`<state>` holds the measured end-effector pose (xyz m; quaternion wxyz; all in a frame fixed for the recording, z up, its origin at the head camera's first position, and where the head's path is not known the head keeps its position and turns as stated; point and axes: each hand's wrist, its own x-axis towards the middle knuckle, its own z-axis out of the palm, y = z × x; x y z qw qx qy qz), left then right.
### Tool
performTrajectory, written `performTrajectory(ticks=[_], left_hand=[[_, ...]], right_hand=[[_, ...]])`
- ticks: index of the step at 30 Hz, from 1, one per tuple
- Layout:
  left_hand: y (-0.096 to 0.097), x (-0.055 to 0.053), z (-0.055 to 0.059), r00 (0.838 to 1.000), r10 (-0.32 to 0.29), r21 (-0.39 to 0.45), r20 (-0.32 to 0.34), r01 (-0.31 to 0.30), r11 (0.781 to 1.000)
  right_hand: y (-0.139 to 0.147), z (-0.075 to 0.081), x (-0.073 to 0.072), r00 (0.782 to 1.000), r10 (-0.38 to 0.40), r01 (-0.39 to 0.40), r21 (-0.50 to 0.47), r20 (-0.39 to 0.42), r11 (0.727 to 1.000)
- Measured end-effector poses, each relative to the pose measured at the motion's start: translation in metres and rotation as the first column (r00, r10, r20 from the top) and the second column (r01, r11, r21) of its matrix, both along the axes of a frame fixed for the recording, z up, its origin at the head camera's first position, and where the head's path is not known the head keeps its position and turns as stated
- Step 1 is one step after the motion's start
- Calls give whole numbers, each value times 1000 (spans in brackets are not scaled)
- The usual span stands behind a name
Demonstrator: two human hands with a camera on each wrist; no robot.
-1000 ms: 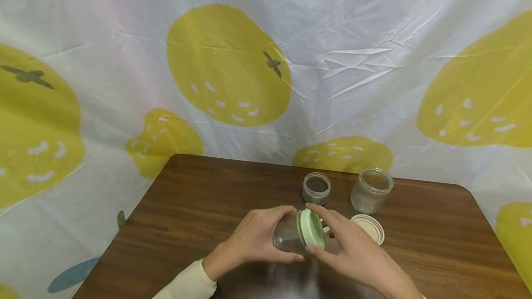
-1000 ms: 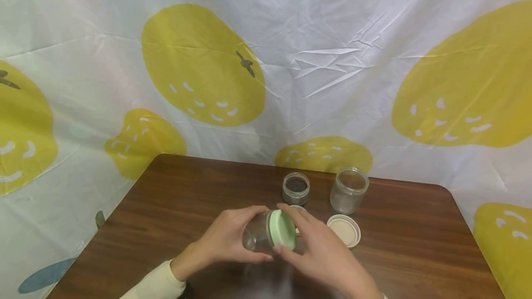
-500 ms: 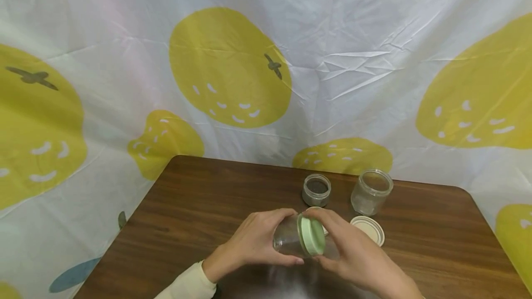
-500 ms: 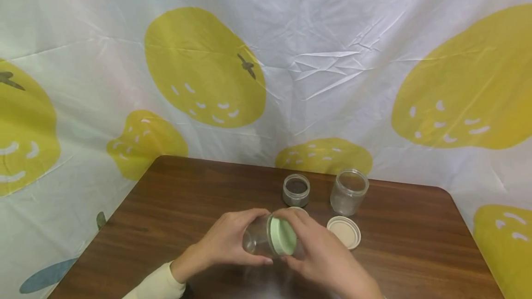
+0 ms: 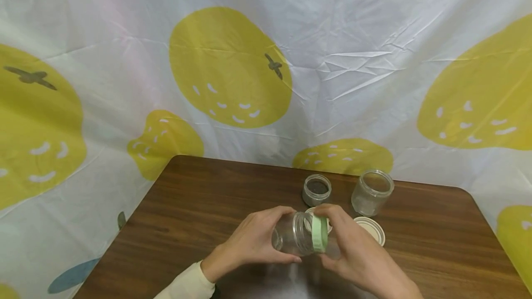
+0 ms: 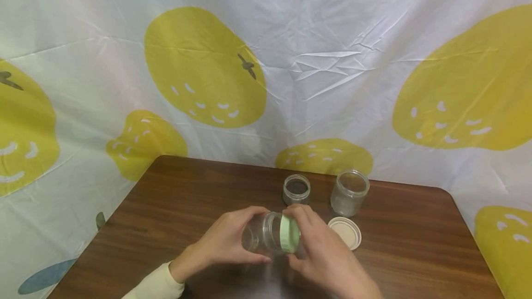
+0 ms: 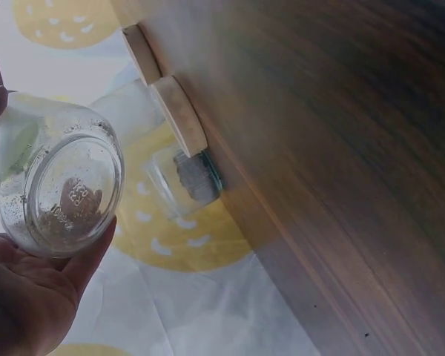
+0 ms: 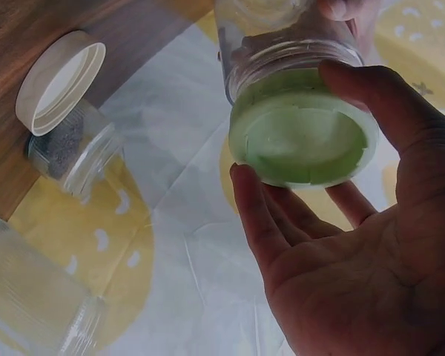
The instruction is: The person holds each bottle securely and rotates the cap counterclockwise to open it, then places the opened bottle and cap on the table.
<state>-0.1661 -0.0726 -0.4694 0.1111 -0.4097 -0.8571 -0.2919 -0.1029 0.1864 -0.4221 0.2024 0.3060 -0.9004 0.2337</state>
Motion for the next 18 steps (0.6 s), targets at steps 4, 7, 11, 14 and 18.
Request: performTrajectory(ticks=[4,7,11,14,18], left_hand=[[-2,-1,-2,1000,15,-4,-9,-15,1000],[-4,-2,-3,1000,31,-7,1,-31,999],[-6,-3,-3,998,52,6,39,-52,999],[-8,-5,-3,995,68,20,76,-70,997],[-10,-6,-4,990,97,21,107,-100,995]], right_hand=[[3,0,0,1000,-18,18,-6,-11,1000],[4,0,0,1000,-31,31,-20,-2,999],[5,-1,0,999,-43,43,-34,6,998],[5,-2,0,999,-52,52,-38,15,998],[4,-4,-1,997,-62,64,-46,37,997]])
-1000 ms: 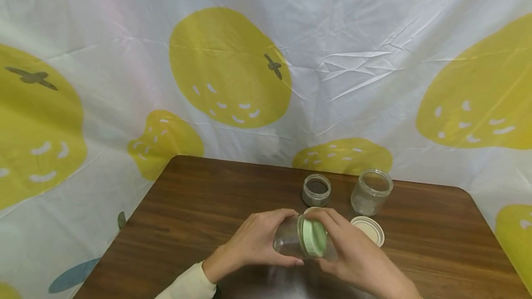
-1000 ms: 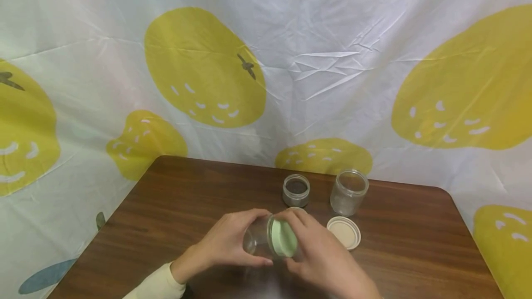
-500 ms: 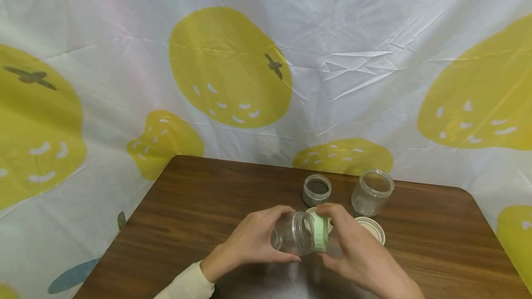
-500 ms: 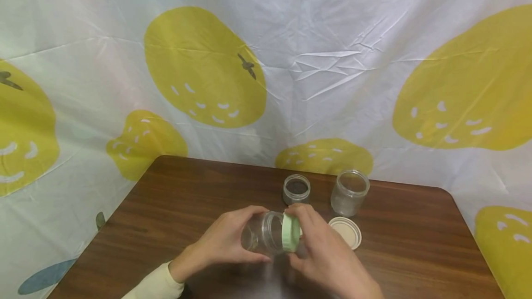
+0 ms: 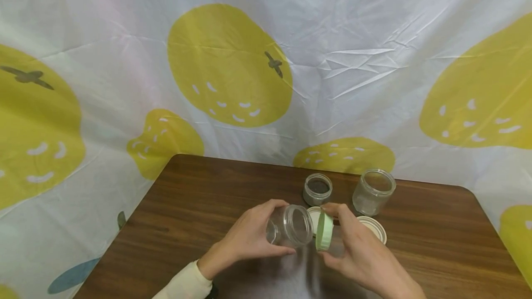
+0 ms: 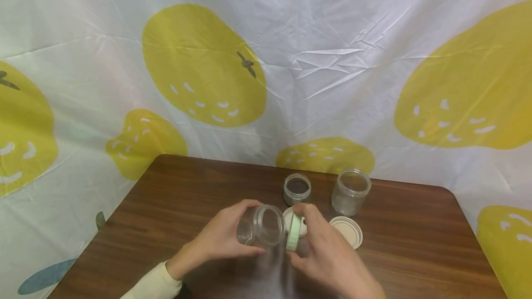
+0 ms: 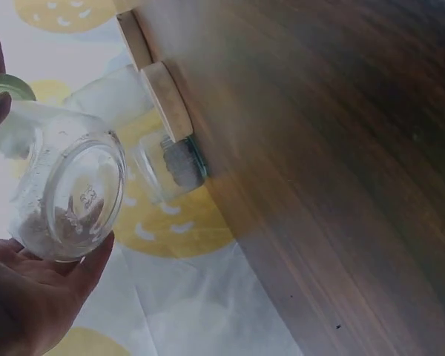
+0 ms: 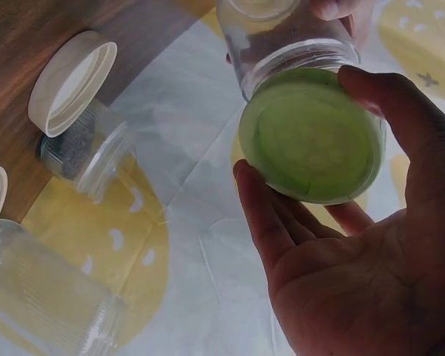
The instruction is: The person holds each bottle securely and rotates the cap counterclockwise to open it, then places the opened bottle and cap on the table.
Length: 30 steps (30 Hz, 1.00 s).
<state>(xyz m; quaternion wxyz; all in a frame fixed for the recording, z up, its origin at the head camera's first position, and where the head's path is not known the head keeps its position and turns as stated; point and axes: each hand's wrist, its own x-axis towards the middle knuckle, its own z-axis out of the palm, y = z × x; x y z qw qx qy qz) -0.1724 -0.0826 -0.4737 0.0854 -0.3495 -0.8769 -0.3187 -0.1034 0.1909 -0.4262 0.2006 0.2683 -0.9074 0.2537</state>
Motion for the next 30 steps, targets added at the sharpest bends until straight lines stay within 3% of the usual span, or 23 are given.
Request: performTrajectory(ticks=[8,14,18,24,30], left_hand=[[-3,-1,-3,997,40,39,72,-43,998],[-2,-7,-4,988,31,115,149,-48,992],[-1,-11,-6,980,57,163,192,-89,983],[-1,-15,-9,958,145,202,245,-197,959],[-1,-22,-11,928,188,268,322,-280,922]], right_hand=[[-2,-10,0,999,-14,17,-49,43,999],[-5,-20,-3,999,-25,26,-75,22,997],[-6,-26,-5,997,-48,51,-62,54,997],[-10,-35,-8,987,-71,79,-53,143,995],[-17,-43,-9,970,-28,49,-80,240,996]])
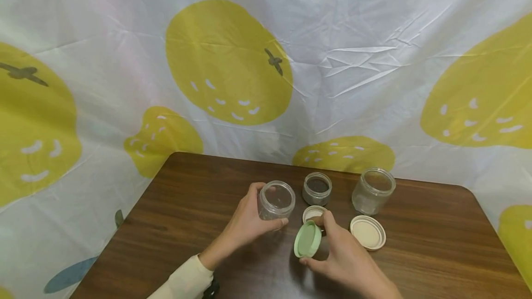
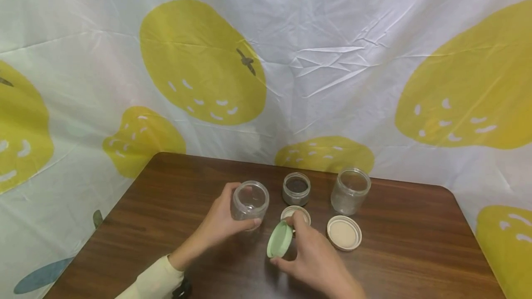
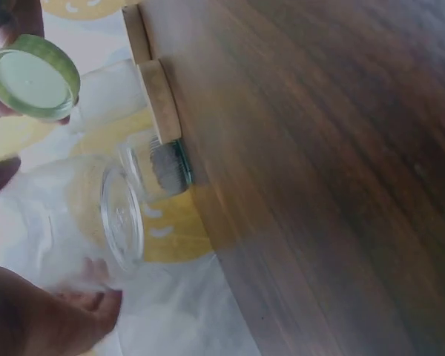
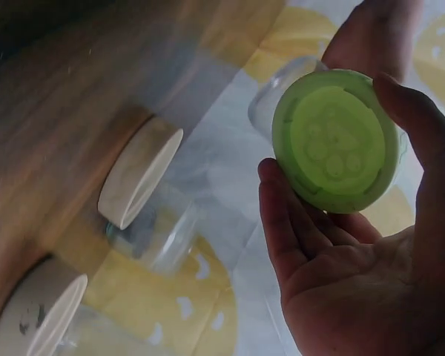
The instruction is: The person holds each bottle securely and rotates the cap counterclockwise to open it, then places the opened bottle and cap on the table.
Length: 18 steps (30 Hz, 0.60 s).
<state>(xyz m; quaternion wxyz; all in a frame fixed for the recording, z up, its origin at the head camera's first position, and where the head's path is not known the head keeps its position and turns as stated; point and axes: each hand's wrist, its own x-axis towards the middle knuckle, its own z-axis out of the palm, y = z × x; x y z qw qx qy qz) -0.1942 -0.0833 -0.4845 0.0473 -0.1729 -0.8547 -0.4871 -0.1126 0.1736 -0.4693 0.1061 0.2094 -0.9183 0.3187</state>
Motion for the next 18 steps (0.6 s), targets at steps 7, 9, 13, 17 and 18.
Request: performTrajectory(ticks=[7,9,13,17,18], left_hand=[[2,-7,-2,995,90,57,52,-93,994],[1,-8,-3,993,102,65,63,-106,992],[2,-12,-5,990,102,116,101,-114,987],[3,-15,-6,984,97,182,150,-124,975],[2,-17,-6,982,101,190,161,-131,973]], right_hand=[[-14,-10,-1,999,21,-21,-8,-34,1000],[-18,-14,-1,998,22,-22,-9,-50,1000],[-26,-18,-2,997,2,-4,-17,-71,1000],[-31,-18,-6,995,-87,87,-5,-47,996],[-32,-18,-8,994,-109,109,-2,-31,994]])
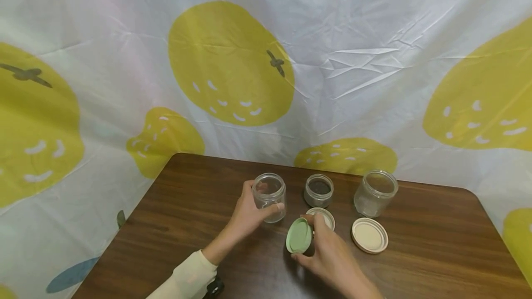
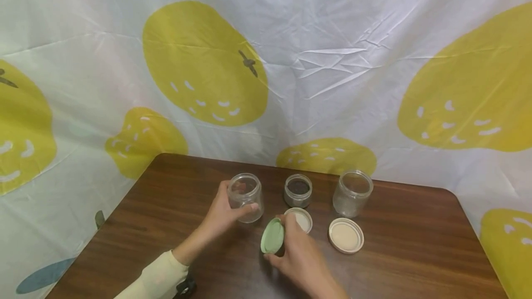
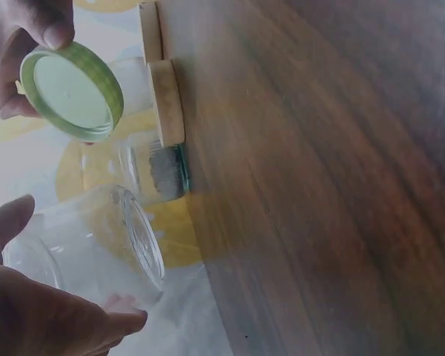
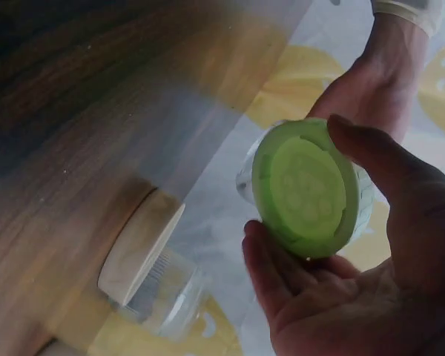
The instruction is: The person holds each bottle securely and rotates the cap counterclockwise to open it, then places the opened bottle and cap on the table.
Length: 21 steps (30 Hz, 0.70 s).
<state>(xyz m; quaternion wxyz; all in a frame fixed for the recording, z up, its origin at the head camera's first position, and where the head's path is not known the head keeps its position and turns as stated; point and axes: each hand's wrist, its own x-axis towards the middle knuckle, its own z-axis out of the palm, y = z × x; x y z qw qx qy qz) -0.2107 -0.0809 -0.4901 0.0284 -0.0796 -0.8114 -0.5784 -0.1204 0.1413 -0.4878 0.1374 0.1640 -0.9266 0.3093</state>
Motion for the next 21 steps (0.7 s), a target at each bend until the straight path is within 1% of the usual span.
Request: performTrajectory(ticks=[3,5,7,9,11,15,17,21], left_hand=[[0,-3,1,999,19,13,26,-19,1000],[0,-6,2,998,34,31,53,-36,999],[0,-9,3,995,45,65,84,-50,997],[0,-11,3,993,50,101,109,-61,993],[1,-14,3,991,49,125,122,-64,990],[3,-19,3,990,48,136,133,-66,988],[5,-23,2,989,50,136,138,-69,988],[10,-30,0,988,53,129,145,-72,989]], right_hand=[[-3,0,-5,995,-61,60,17,73,998],[-5,0,-8,990,-68,65,26,123,998],[-7,-1,-12,986,-66,61,35,155,997],[-9,-2,-15,985,-55,50,34,163,998],[-12,-3,-18,988,-47,43,31,145,999],[-16,-5,-23,990,-47,45,17,129,999],[-18,-5,-26,989,-51,50,11,141,999],[-21,-5,-31,977,-68,69,3,203,998]])
